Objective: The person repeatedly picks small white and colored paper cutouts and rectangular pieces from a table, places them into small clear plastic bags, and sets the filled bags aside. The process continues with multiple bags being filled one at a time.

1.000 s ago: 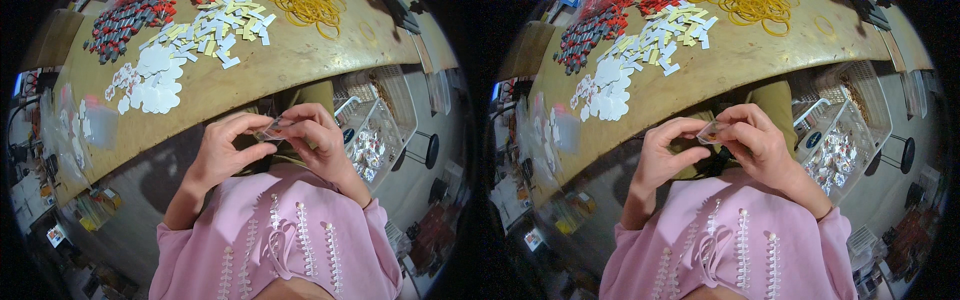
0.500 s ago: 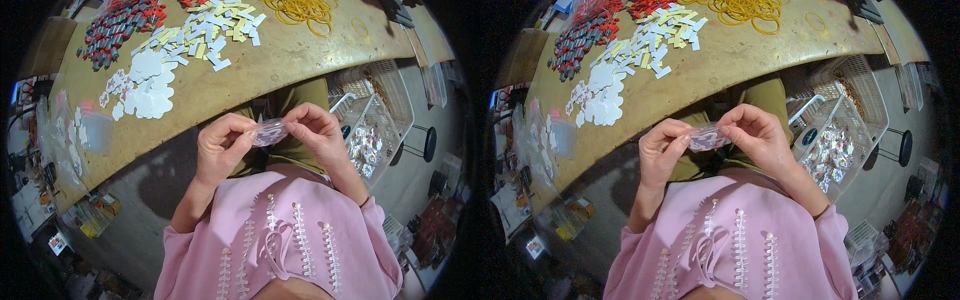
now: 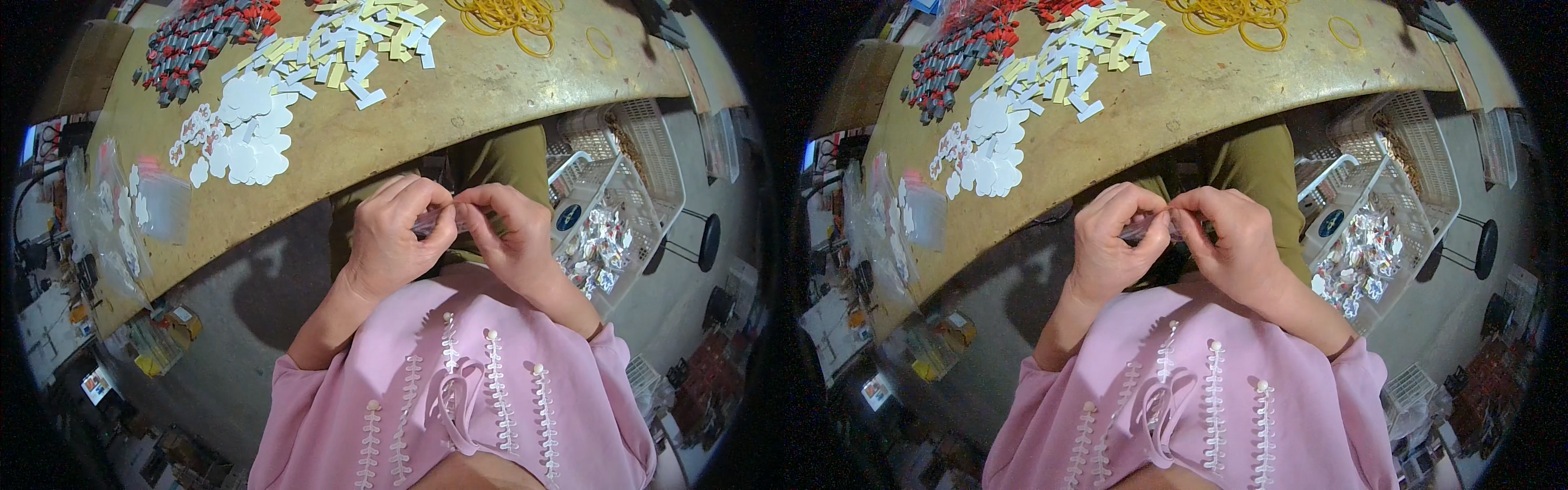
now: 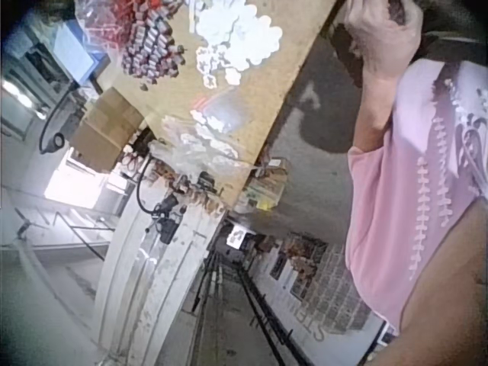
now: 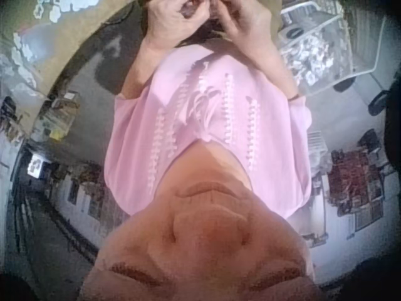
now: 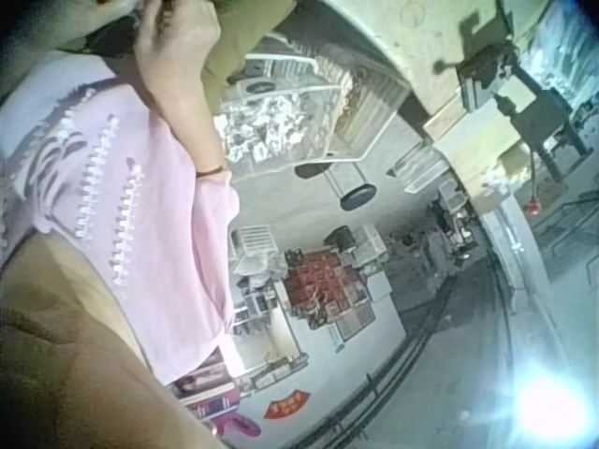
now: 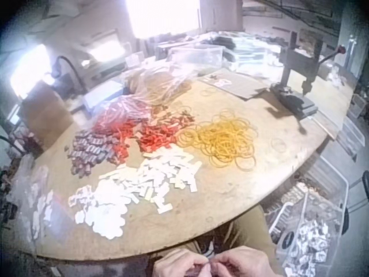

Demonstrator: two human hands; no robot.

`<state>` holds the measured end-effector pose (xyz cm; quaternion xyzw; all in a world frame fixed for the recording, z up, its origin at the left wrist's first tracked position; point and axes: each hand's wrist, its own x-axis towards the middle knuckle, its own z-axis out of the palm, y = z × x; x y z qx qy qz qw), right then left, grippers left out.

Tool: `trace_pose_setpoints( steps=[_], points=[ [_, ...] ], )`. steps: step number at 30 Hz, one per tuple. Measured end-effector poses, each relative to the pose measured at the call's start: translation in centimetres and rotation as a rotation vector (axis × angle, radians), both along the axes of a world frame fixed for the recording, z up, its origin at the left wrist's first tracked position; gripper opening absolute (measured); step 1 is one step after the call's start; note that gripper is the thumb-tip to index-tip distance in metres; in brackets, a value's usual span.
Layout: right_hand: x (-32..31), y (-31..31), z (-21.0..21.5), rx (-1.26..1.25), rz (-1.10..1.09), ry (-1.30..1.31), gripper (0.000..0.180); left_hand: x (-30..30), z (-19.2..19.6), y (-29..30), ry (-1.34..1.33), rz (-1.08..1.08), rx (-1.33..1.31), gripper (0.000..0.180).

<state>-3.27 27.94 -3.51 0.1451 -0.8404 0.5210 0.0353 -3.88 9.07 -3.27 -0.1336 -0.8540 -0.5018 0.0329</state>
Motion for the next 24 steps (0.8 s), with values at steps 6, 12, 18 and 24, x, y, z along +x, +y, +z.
trace_pose_setpoints(
  steps=[6, 12, 18, 24],
  points=[
    [0.0, 0.3, 0.1, -0.004, 0.011, -0.059, 0.011, -0.1, 0.3, 0.0, -0.02, -0.015, 0.038, 0.015],
    [-0.5, 2.1, 0.5, -0.059, 0.042, -0.196, 0.004, 0.0, 0.6, -1.3, 0.014, -0.104, -0.049, 0.015],
    [-0.8, 6.8, -0.7, -0.293, -0.086, -0.279, 0.006, 1.5, 0.4, -2.1, 0.065, -0.068, 0.037, 0.012],
    [-2.5, 22.6, -3.4, -0.461, -0.245, -0.301, 0.008, 2.5, 2.4, -9.1, 0.28, 0.431, -0.21, 0.006]
  ],
)
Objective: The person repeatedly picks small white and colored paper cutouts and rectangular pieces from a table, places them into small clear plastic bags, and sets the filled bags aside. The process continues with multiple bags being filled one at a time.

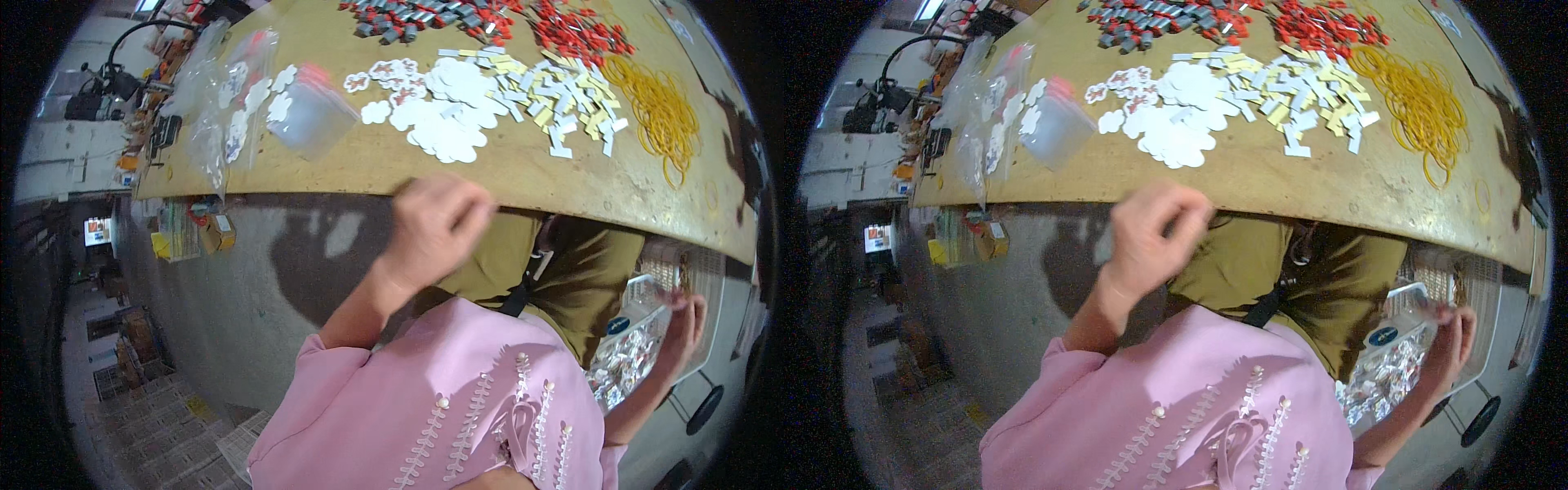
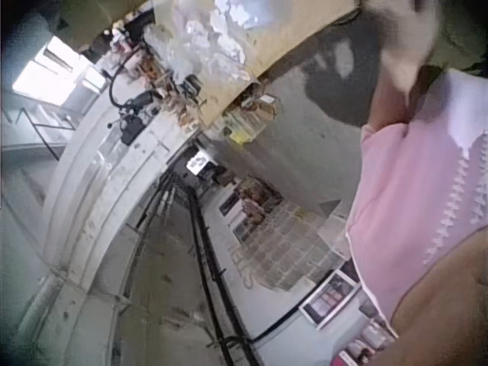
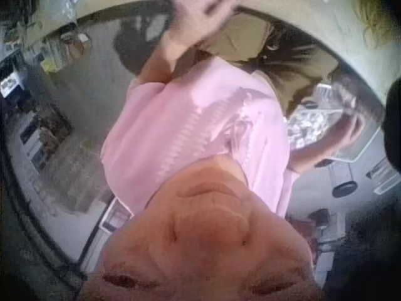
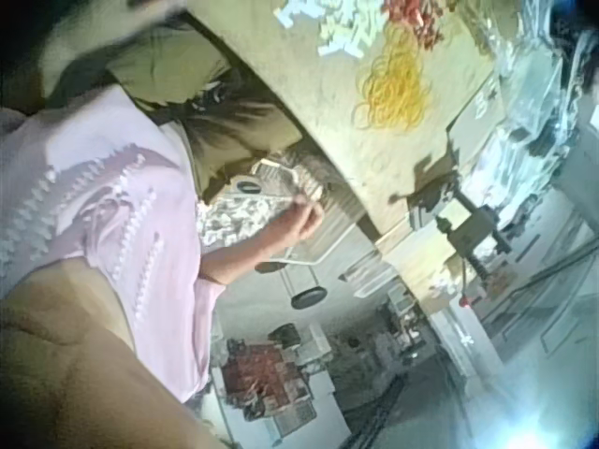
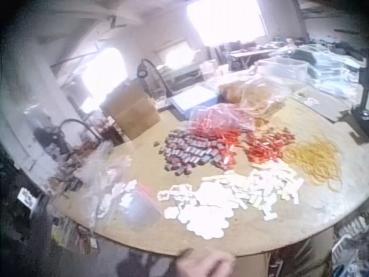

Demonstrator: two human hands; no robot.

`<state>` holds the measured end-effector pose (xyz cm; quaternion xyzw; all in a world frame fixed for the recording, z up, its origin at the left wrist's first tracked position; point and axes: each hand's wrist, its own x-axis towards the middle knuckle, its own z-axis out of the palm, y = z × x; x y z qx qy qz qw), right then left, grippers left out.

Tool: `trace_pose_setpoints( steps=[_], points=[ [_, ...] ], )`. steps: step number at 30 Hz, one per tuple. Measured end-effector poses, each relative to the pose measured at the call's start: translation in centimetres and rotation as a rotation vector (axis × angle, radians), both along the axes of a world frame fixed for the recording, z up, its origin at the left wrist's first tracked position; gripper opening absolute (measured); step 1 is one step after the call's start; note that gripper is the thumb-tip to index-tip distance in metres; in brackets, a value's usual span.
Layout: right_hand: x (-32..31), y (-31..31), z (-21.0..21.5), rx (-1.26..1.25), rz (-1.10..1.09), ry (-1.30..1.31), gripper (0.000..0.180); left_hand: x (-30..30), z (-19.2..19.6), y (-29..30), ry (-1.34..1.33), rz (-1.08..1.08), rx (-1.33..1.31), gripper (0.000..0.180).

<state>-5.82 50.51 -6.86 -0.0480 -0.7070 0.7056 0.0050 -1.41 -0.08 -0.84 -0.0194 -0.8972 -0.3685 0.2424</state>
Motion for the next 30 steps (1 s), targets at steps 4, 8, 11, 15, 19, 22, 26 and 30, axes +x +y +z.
trace_pose_setpoints(
  steps=[4, 8, 11, 15, 19, 22, 26, 30],
  points=[
    [1.7, 8.7, -1.0, 0.731, 0.04, -0.327, 0.017, -0.3, -1.6, -10.0, 0.017, 0.485, -0.223, 0.009],
    [3.8, 12.5, -4.3, 1.41, 0.225, -0.26, 0.019, -0.6, -2.2, -17.1, -0.16, 0.711, -0.404, 0.02],
    [2.8, 8.6, -5.0, 1.19, 0.155, -0.172, 0.016, -0.4, -2.9, -19.2, -0.246, 0.651, -0.252, 0.027],
    [-0.1, -1.1, -2.0, 1.03, 0.205, -0.276, 0.024, -0.4, -4.3, -21.1, -0.258, 0.631, -0.012, 0.03],
    [-2.0, -8.1, 0.4, 1.044, 0.346, -0.099, 0.02, -1.7, -2.7, -18.8, -0.266, 0.749, -0.333, 0.028],
    [-2.7, -11.8, 1.4, 1.031, 0.394, 0.056, 0.016, -2.2, -2.8, -20.0, -0.313, 0.729, -0.297, 0.027],
    [-3.2, -13.9, 2.5, 0.988, 0.463, 0.078, 0.018, -1.1, -4.2, -22.2, -0.216, 0.638, -0.078, 0.025],
    [-2.4, -13.5, 1.0, 1.03, 0.463, 0.143, 0.024, -0.4, -4.4, -21.8, -0.17, 0.632, -0.028, 0.015]
  ],
)
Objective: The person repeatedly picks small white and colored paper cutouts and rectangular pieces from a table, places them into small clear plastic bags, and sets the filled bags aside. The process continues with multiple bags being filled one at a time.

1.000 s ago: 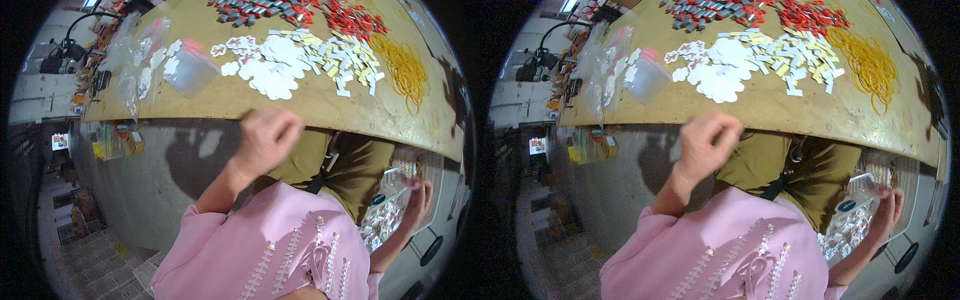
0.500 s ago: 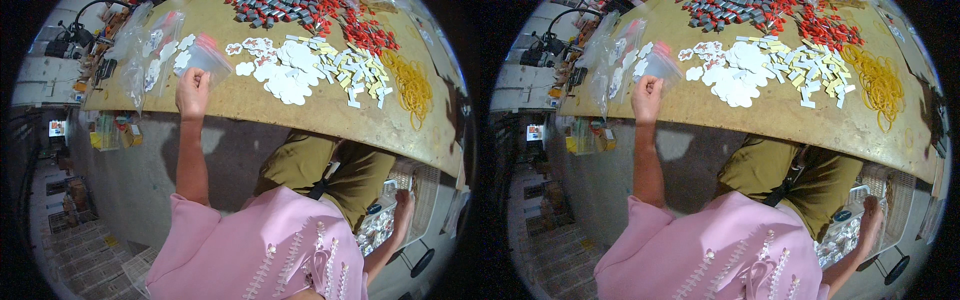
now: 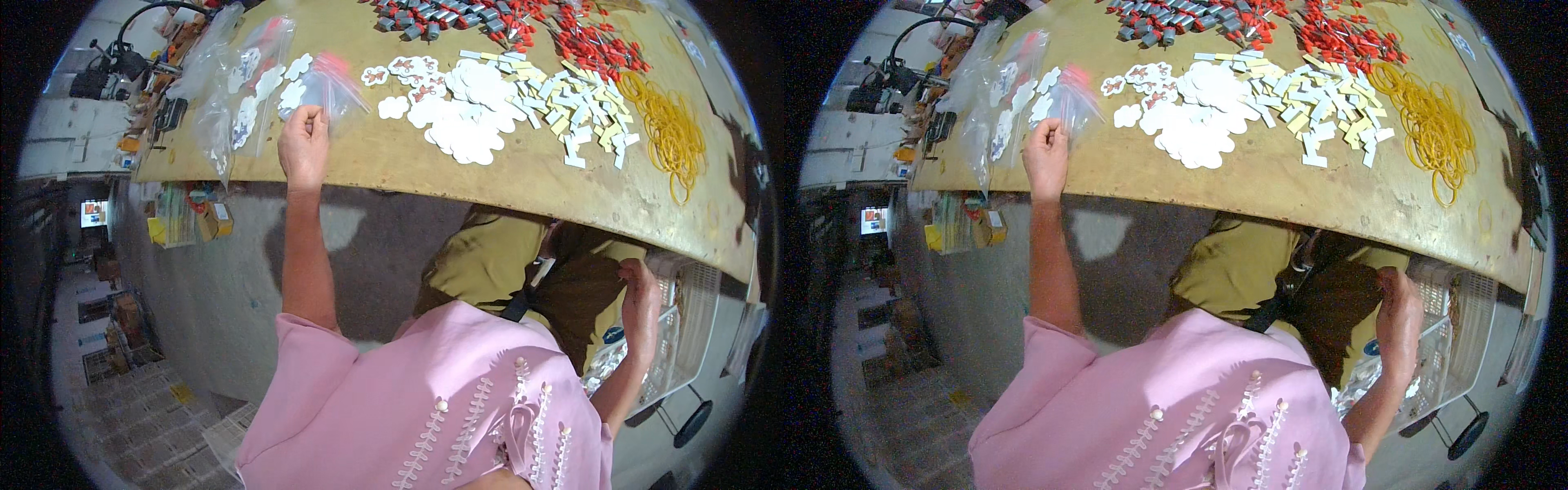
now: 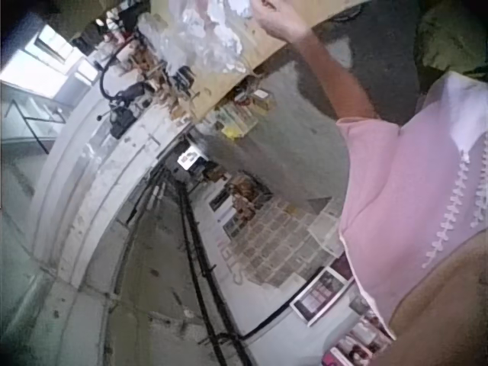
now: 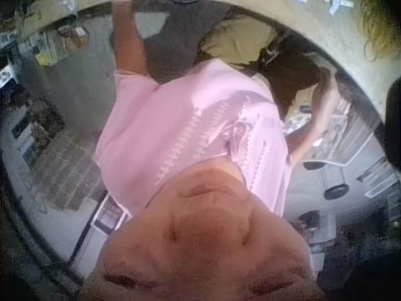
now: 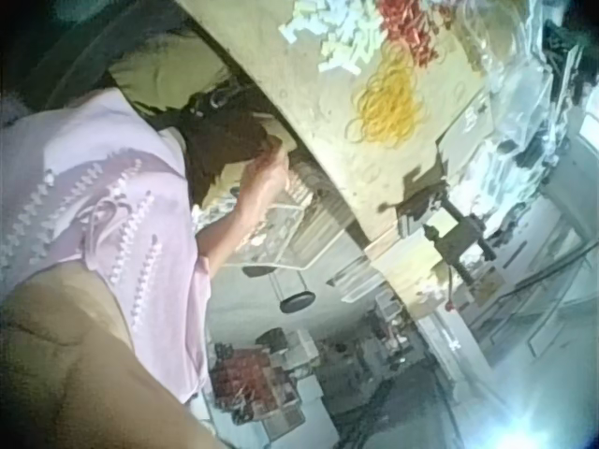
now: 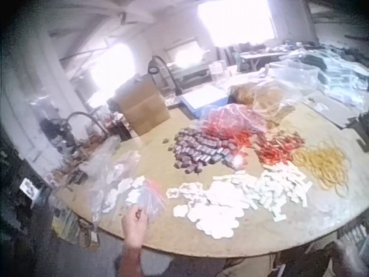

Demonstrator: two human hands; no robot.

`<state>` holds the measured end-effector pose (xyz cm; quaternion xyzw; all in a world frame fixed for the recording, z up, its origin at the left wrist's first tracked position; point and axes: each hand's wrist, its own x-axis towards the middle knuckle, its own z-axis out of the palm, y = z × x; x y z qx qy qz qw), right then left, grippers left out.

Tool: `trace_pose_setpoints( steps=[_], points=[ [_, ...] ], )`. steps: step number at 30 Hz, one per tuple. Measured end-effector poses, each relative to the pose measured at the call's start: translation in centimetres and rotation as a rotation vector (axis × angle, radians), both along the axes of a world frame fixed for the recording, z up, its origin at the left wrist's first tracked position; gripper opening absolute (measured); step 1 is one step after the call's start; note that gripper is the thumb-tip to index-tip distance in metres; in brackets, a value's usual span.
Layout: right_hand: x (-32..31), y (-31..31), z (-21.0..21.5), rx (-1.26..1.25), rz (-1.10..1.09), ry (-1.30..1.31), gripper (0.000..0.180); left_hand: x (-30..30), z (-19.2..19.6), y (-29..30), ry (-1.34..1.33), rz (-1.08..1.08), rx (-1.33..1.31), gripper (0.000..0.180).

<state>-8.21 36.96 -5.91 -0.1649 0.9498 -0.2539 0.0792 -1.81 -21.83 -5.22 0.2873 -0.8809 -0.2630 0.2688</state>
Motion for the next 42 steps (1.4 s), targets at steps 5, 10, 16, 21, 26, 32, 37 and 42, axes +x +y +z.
trace_pose_setpoints(
  steps=[5, 10, 16, 21, 26, 32, 37, 42],
  points=[
    [0.6, -0.8, 0.6, 0.023, -0.006, 0.054, 0.023, 0.2, -1.2, -1.6, 0.086, 0.122, -0.098, 0.016],
    [1.8, -4.1, 1.7, -0.276, -0.086, 0.079, 0.015, 1.2, 2.9, 5.0, 0.204, -0.048, -0.53, 0.019],
    [3.4, -12.1, 5.4, -0.907, -0.064, -0.733, 0.018, 1.9, 4.2, 21.0, 0.187, -0.902, -0.505, 0.016],
    [2.7, -11.0, 4.2, -0.828, -0.057, -0.964, 0.018, 0.6, 3.7, 23.5, 0.212, -1.063, -0.424, 0.018],
    [3.4, -10.2, 3.7, -0.949, -0.093, -1.077, 0.017, 0.0, 2.0, 23.8, 0.197, -1.053, -0.339, 0.023],
    [3.9, -9.7, 2.5, -1.083, -0.122, -0.942, 0.021, 0.7, 2.8, 27.0, 0.002, -0.917, 0.305, 0.029],
    [4.2, -10.6, 2.0, -1.139, -0.235, -0.807, 0.023, 1.0, 3.6, 29.2, -0.143, -0.864, 0.494, 0.022],
    [3.9, -10.5, 2.0, -1.001, -0.223, -0.805, 0.024, 0.7, 2.2, 29.2, -0.087, -0.886, 0.355, 0.013]
  ],
)
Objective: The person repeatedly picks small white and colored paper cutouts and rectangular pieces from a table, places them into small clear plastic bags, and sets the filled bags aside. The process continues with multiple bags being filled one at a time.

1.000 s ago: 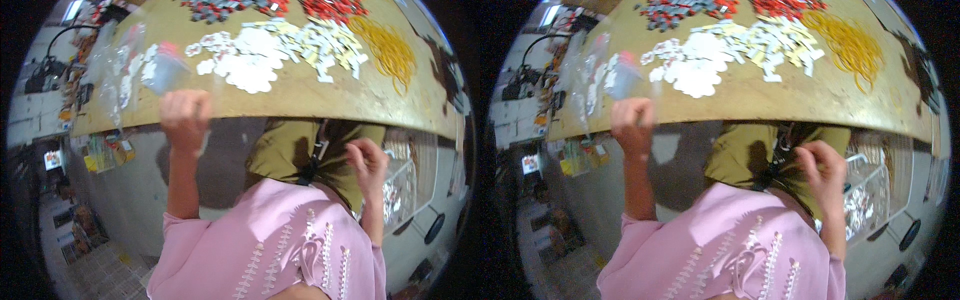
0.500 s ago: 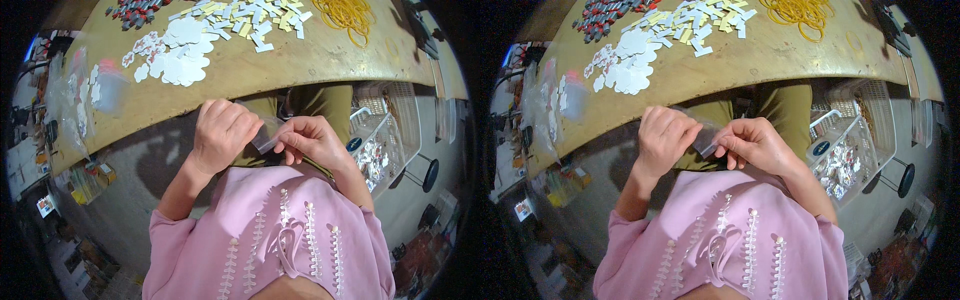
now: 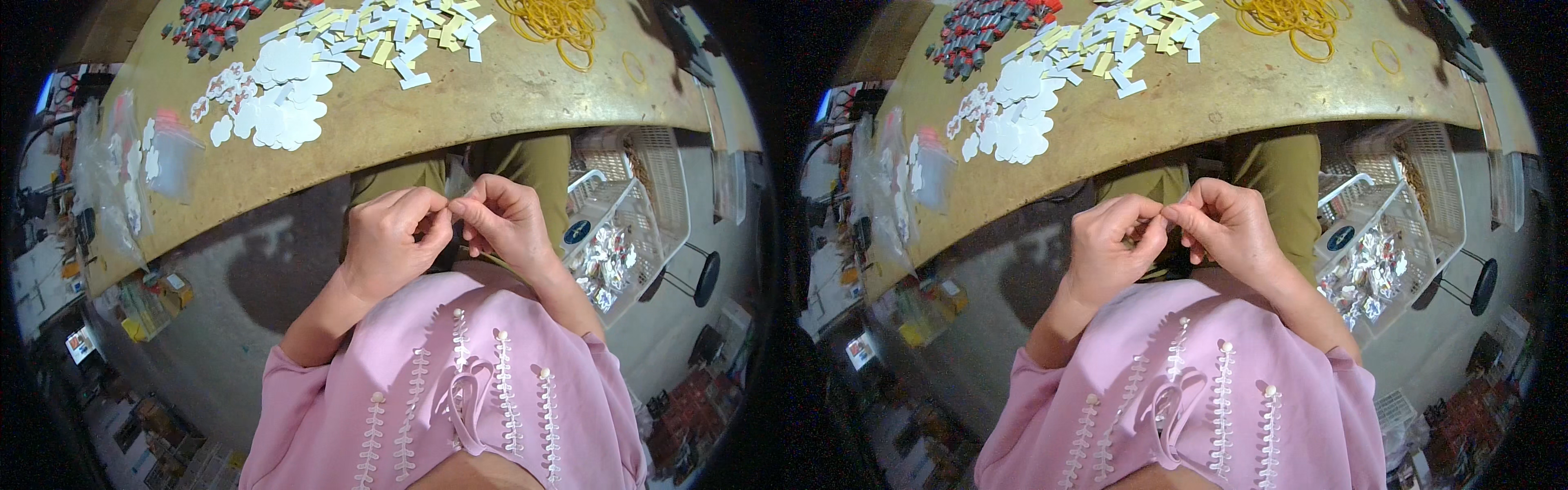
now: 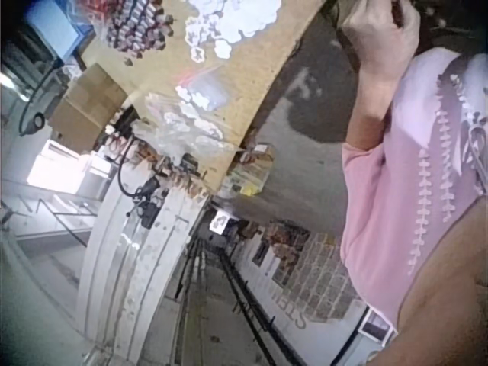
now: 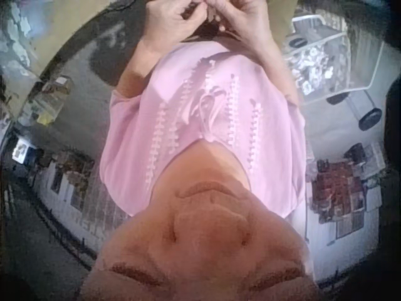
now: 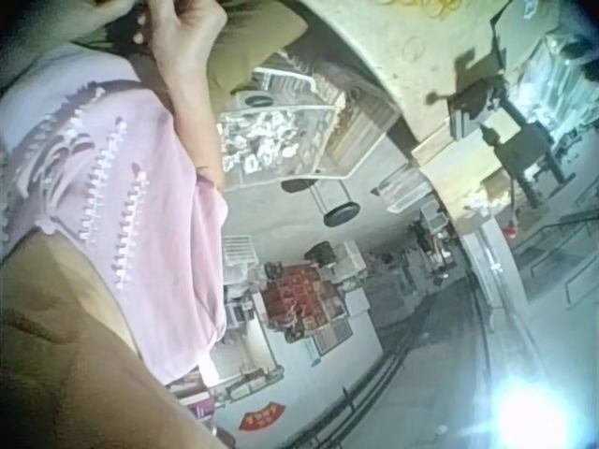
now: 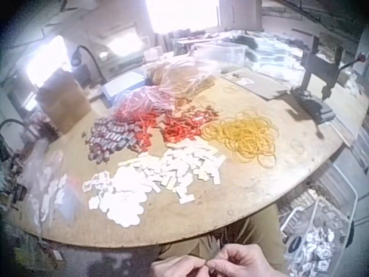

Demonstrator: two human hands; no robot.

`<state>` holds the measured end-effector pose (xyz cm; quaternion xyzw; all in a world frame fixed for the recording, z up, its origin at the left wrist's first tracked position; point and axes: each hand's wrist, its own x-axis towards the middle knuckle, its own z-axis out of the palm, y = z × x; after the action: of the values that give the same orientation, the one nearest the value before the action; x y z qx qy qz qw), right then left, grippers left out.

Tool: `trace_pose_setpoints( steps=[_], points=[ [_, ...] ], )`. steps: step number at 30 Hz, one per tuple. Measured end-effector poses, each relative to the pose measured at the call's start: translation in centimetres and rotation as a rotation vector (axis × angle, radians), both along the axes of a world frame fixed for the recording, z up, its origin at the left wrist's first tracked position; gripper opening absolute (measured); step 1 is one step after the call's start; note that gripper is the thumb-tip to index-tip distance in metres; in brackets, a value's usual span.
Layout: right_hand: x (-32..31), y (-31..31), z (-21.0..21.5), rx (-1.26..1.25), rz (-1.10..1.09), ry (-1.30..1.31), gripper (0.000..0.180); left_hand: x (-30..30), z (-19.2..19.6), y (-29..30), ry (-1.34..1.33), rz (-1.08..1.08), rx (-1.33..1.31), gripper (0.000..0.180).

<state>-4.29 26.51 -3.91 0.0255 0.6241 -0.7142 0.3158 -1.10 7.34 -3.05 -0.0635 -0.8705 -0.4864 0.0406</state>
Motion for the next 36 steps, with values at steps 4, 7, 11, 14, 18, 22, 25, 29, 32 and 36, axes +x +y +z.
trace_pose_setpoints(
  steps=[4, 7, 11, 14, 18, 22, 25, 29, 32, 36],
  points=[
    [0.0, 0.5, 0.8, 0.067, 0.089, -0.051, 0.026, -0.5, -0.5, -0.3, -0.027, 0.118, -0.049, 0.012],
    [0.2, 0.2, 0.9, 0.187, 0.071, 0.055, 0.021, -0.7, -1.0, -0.4, 0.287, 0.017, -0.185, 0.016],
    [0.0, 0.5, 0.6, 0.248, -0.029, 0.067, 0.02, -0.2, 0.0, -1.3, 0.273, -0.245, -0.266, 0.006],
    [-0.5, 1.2, 0.2, 0.272, -0.051, 0.185, 0.011, 0.4, -0.5, -2.2, 0.277, -0.218, -0.284, 0.014],
    [-1.0, 0.7, 2.4, 0.419, 0.162, 1.223, 0.032, 1.6, 0.0, -4.0, 0.291, -0.23, -0.276, 0.015],
    [-0.5, 0.2, 3.5, 0.492, 0.471, 1.271, 0.03, 2.2, 2.0, -5.6, 0.261, -0.32, -0.308, 0.018],
    [-1.1, 0.0, 3.0, 0.472, 0.501, 1.294, 0.026, 0.9, 1.6, -6.8, 0.306, -0.278, -0.053, 0.013],
    [-1.1, -0.1, 2.8, 0.453, 0.49, 1.265, 0.025, -4.1, 2.5, -11.2, 0.445, 0.101, -0.489, 0.027],
    [-0.6, -0.6, 2.3, 0.444, 0.472, 1.263, 0.025, -8.2, 2.1, -12.8, 0.453, 0.198, -0.678, 0.051],
    [-0.5, -0.4, 2.0, 0.431, 0.412, 1.262, 0.029, -11.4, 0.8, -15.0, 0.46, 0.158, -0.727, 0.044]
  ],
)
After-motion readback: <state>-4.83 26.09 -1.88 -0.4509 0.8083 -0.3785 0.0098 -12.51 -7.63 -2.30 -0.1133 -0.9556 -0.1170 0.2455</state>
